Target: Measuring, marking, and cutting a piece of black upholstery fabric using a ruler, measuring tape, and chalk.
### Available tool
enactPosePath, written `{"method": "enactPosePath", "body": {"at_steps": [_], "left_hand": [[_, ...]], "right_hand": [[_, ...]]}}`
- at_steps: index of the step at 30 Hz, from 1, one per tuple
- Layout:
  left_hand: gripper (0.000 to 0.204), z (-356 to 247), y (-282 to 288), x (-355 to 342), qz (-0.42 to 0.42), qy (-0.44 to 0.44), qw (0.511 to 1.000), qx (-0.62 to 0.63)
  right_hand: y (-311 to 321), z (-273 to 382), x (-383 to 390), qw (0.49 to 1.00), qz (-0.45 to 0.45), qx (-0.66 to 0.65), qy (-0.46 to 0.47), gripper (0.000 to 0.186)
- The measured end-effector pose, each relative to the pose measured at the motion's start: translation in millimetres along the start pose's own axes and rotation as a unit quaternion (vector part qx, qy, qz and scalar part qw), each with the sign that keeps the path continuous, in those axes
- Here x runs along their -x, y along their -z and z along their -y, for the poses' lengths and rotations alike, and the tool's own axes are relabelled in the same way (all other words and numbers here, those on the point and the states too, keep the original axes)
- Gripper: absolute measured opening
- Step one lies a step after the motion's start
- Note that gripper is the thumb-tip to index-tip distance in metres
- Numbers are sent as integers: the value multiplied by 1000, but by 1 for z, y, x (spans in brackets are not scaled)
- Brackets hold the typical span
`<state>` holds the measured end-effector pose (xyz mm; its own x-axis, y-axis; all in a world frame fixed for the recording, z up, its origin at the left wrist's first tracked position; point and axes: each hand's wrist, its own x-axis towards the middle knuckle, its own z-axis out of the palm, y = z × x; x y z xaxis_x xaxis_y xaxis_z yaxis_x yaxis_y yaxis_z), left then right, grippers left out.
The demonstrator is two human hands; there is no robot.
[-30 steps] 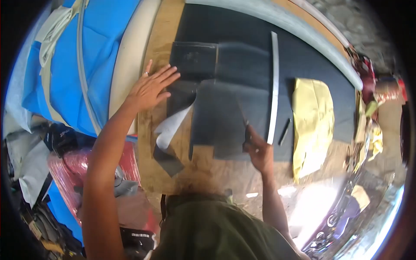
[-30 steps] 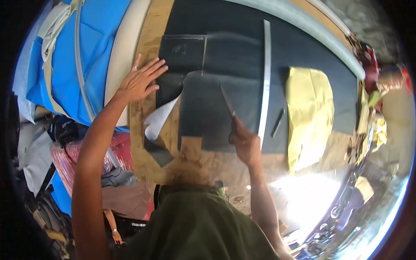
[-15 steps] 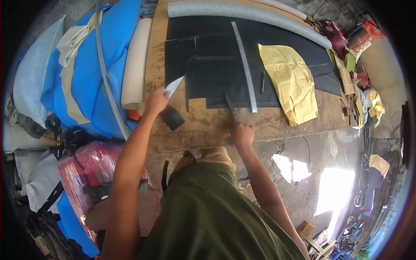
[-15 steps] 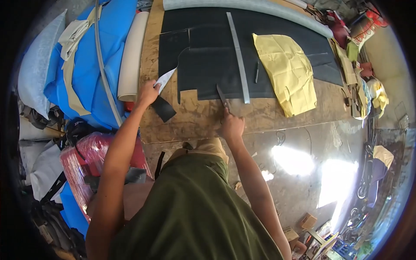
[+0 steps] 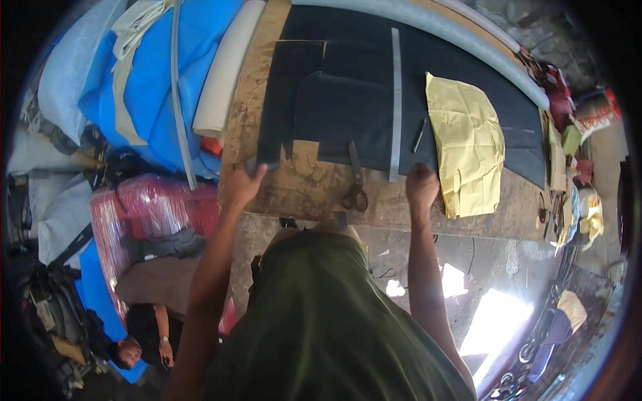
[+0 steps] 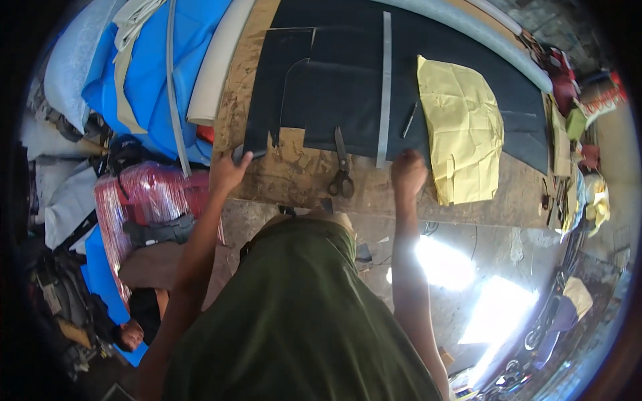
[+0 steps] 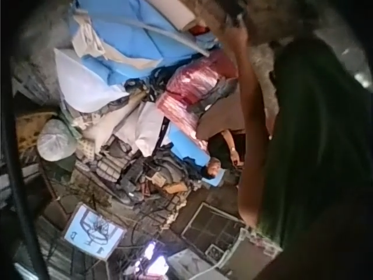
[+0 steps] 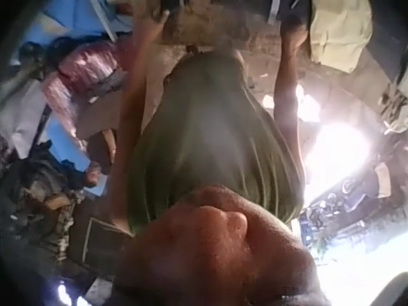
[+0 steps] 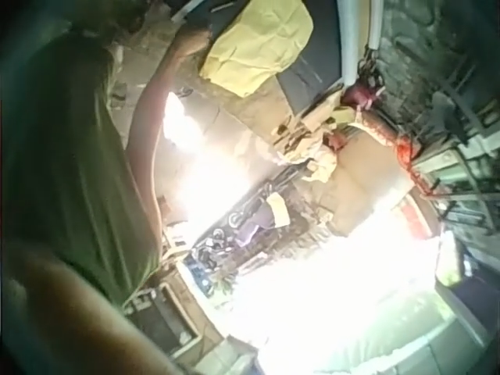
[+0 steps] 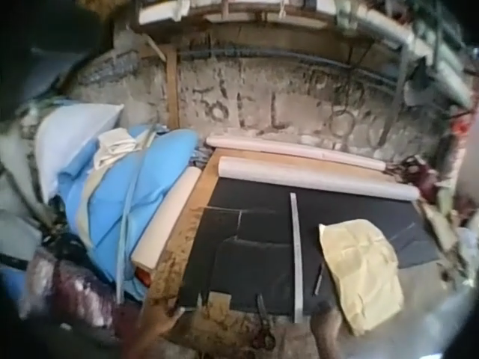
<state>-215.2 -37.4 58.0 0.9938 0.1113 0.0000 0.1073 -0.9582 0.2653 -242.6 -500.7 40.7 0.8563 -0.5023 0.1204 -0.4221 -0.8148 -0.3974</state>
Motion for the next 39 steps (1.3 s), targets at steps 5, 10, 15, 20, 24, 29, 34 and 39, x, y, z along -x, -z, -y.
{"method": "enactPosePath", "body": {"at_steps": [5, 10, 15, 20, 24, 29, 34, 39], "left_hand": [[52, -7, 7, -3, -193, -239, 948, -86], [46, 5, 8, 12, 54, -41, 998, 2], [35, 44, -8, 33, 119, 107, 940, 300], [24, 59, -6, 51, 213, 149, 922, 288], [22, 64, -3, 28, 273, 178, 898, 295], [27, 48, -21, -43, 264, 225, 849, 398], [32, 33, -64, -141, 91, 55, 927, 359], [31, 2, -38, -189, 199, 15, 952, 230]], "right_hand": [[-14, -37, -70, 997, -23, -41, 54, 26], [-31, -21, -105, 998, 28, -22, 44, 33], [-60, -37, -122, 993, 12, -15, 114, 33], [-63, -47, -129, 990, 67, -13, 121, 26], [-33, -22, -101, 994, 46, -28, 100, 25], [11, 29, -2, 995, -12, -98, 24, 32], [26, 66, 92, 990, -98, -85, 56, 31], [51, 79, 155, 978, -161, -82, -106, 29]]}}
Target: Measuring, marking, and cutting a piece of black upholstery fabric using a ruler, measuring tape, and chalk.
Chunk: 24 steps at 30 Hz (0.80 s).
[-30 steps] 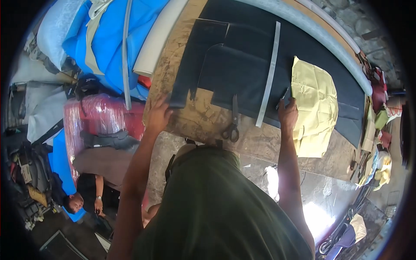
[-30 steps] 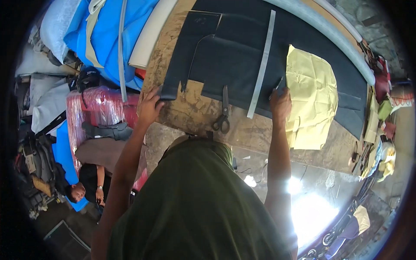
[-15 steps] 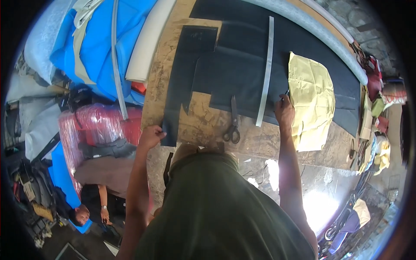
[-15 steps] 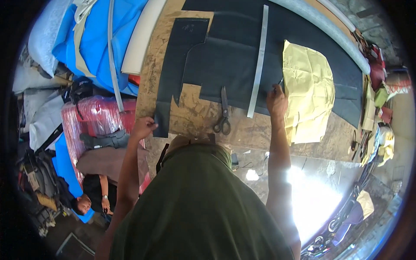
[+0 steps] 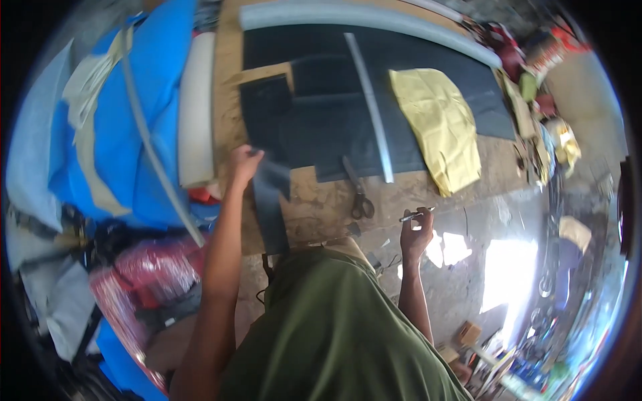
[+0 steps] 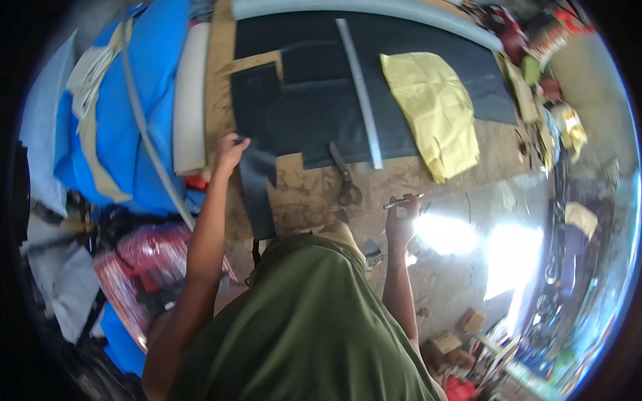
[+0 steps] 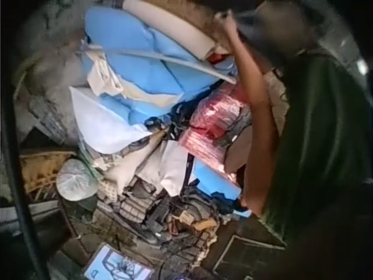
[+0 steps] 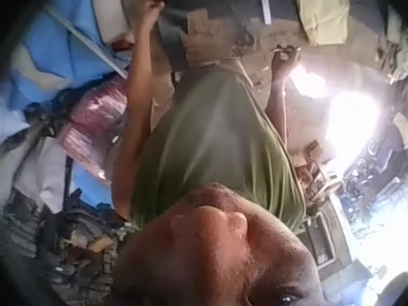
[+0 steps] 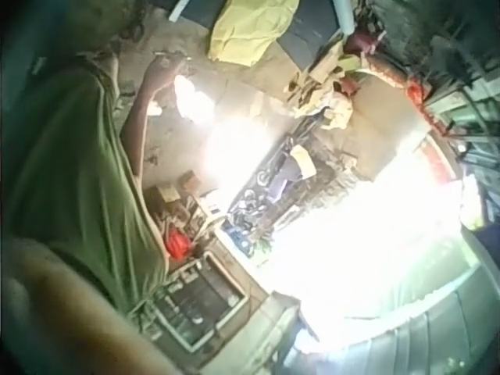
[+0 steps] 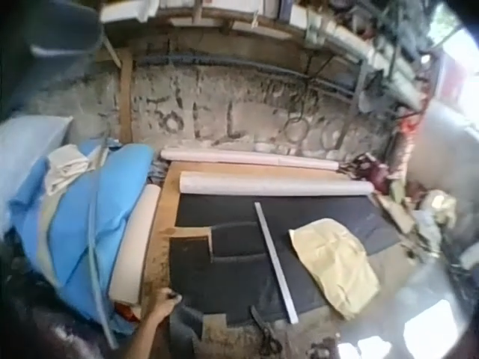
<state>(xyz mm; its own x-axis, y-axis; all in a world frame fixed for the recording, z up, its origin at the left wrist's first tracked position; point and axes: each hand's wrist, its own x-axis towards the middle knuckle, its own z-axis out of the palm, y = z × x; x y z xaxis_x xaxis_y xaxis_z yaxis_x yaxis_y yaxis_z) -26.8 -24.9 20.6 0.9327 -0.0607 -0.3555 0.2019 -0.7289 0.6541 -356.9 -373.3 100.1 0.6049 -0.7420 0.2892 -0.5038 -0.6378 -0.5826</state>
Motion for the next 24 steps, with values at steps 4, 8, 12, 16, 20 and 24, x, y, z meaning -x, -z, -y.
{"method": "enactPosePath", "body": {"at_steps": [4, 8, 12, 16, 20, 24], "left_hand": [[27, -53, 34, 34, -88, -277, 957, -11], [13, -150, 84, 102, -183, -495, 849, 4], [13, -199, 92, 122, -119, -403, 902, 97], [35, -250, 57, 142, -104, -453, 873, 149], [29, -325, -36, 168, -110, -445, 852, 253], [52, -359, -149, 165, -102, -507, 797, 312]], "right_hand": [[35, -53, 24, 992, -82, 11, -95, 20], [55, -86, 28, 967, -227, 100, -56, 14], [69, -127, 8, 938, -240, 81, -238, 13], [74, -182, -61, 939, -253, 103, -209, 19], [62, -294, -175, 942, -277, -49, -184, 16], [31, -374, -350, 972, -145, -132, -128, 29]]}}
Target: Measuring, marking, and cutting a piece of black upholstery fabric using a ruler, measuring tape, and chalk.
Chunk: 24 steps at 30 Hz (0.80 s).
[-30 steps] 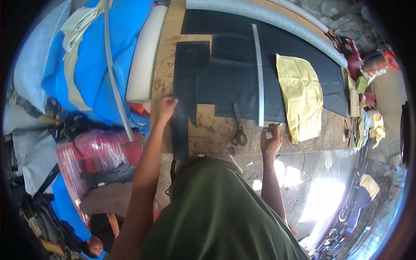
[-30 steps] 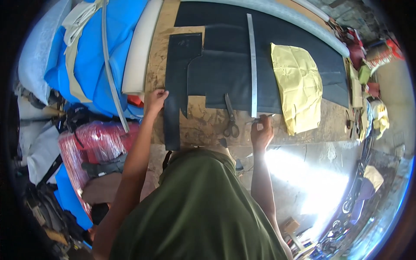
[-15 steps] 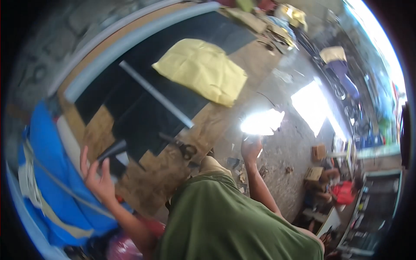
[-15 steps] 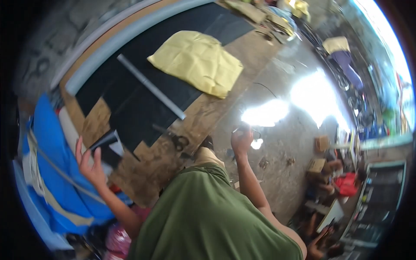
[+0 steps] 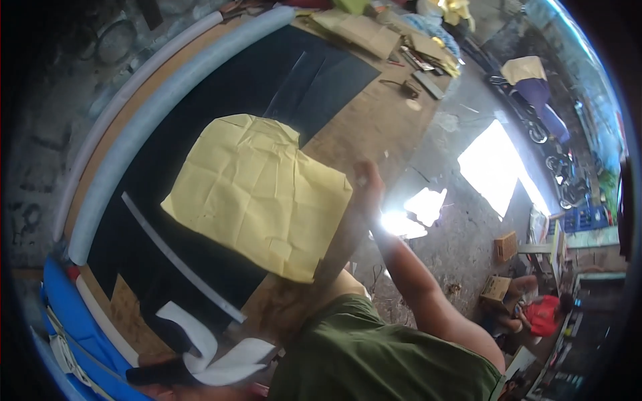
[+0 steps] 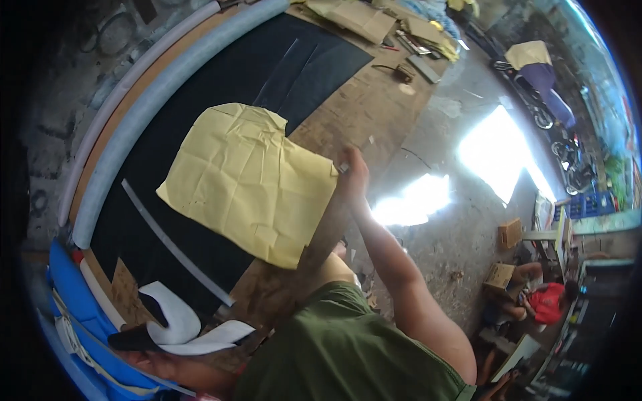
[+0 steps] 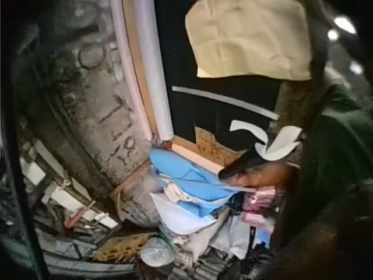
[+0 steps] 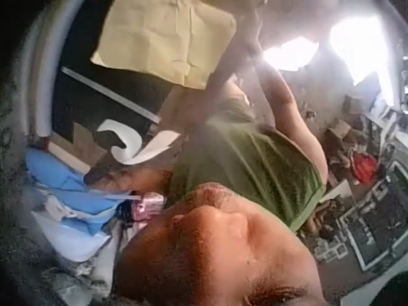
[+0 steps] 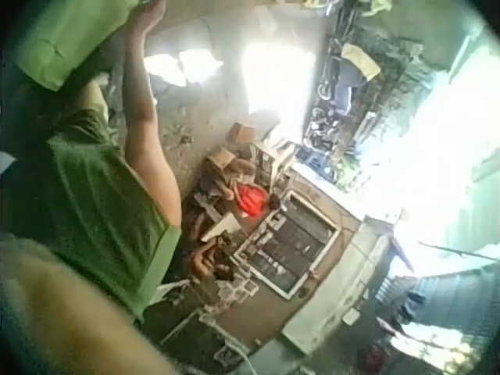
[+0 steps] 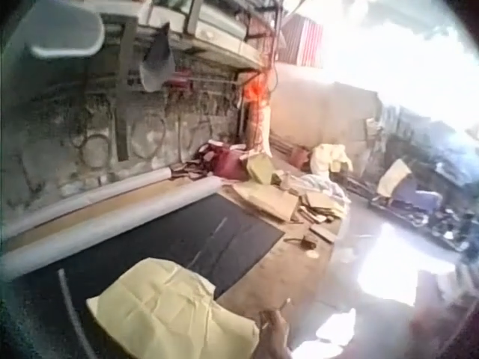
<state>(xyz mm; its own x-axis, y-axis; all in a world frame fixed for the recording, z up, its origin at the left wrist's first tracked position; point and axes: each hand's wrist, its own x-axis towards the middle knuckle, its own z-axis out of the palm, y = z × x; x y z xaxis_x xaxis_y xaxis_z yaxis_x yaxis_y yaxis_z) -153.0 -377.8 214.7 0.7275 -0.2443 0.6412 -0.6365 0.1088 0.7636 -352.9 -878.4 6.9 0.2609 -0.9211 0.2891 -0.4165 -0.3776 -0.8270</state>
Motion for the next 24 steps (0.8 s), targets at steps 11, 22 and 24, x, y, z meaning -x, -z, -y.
{"method": "enactPosePath", "body": {"at_steps": [11, 22, 24], "left_hand": [[36, -160, -222, 7, -90, 260, 943, -185], [18, -170, -210, -30, 270, 169, 948, -1], [18, -170, -232, -5, 52, 207, 975, -57]], "right_hand": [[-221, -14, -267, 948, 90, 173, 252, 21], [-143, 133, -300, 949, 233, -79, 199, 33], [-88, 197, -257, 919, 268, -123, 263, 35]]}}
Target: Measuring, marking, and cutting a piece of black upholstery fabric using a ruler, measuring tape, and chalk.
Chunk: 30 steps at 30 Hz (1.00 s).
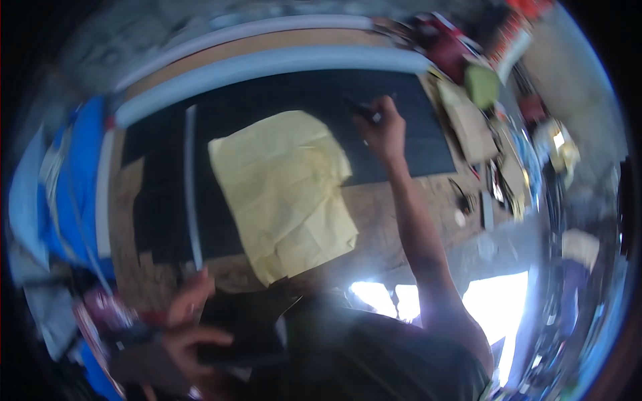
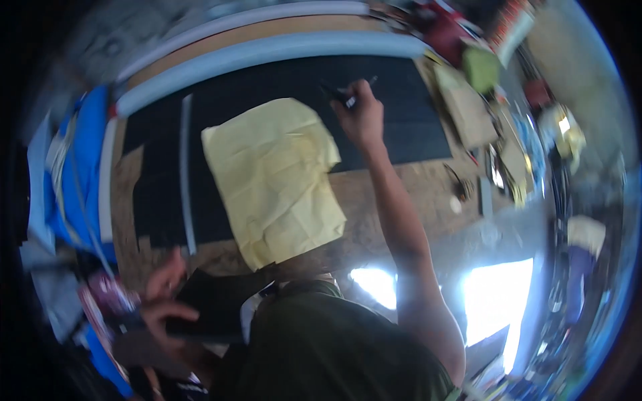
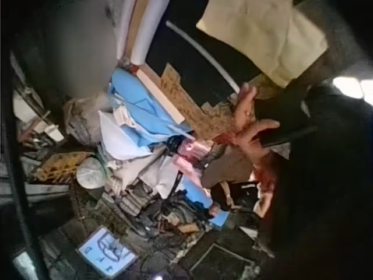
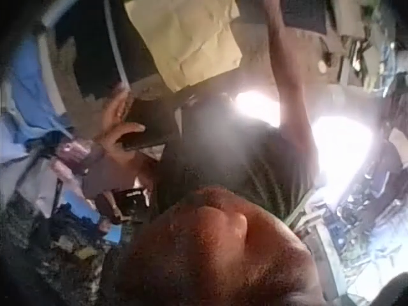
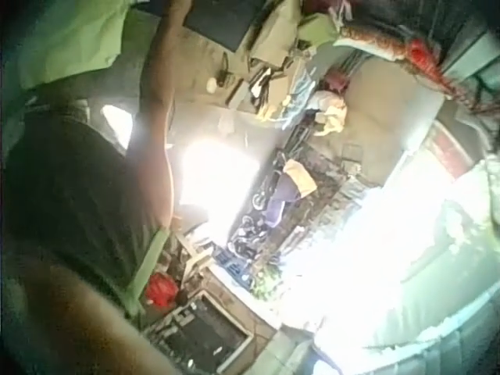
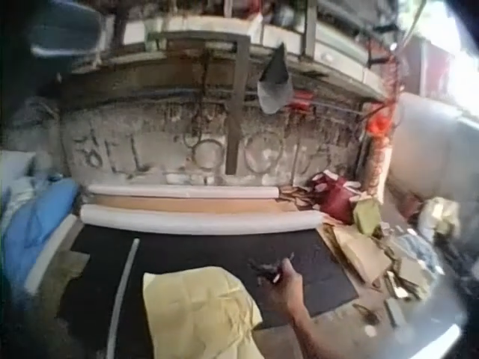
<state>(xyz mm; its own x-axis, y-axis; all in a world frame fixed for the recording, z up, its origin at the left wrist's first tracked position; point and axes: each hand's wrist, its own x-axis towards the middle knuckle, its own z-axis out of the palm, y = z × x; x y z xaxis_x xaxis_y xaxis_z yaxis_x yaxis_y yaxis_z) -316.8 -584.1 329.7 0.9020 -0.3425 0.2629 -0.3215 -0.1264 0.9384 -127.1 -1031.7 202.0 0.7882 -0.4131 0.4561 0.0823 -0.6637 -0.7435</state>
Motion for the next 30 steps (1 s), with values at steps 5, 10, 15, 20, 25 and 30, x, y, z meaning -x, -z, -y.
{"method": "enactPosePath", "body": {"at_steps": [5, 10, 15, 20, 25, 30], "left_hand": [[19, 21, 11, 2, -44, -61, 996, 44], [35, 21, 77, 100, -143, 71, 986, 55], [63, 33, 208, 202, -407, -77, 910, 5], [74, 36, 438, 315, -645, -4, 757, -101], [75, 112, 745, 509, -732, 131, 554, -376], [79, 147, 759, 512, -756, 122, 403, -502]], "right_hand": [[-10, 202, 119, 920, 306, -231, 80, 41], [-57, 290, 228, 766, 445, -465, 14, 46], [-113, 331, 284, 785, 410, -463, 10, 32], [-147, 371, 332, 840, 366, -397, -44, 30], [-151, 427, 371, 857, 376, -351, -29, 24], [-139, 443, 382, 884, 360, -297, -9, 21]]}}
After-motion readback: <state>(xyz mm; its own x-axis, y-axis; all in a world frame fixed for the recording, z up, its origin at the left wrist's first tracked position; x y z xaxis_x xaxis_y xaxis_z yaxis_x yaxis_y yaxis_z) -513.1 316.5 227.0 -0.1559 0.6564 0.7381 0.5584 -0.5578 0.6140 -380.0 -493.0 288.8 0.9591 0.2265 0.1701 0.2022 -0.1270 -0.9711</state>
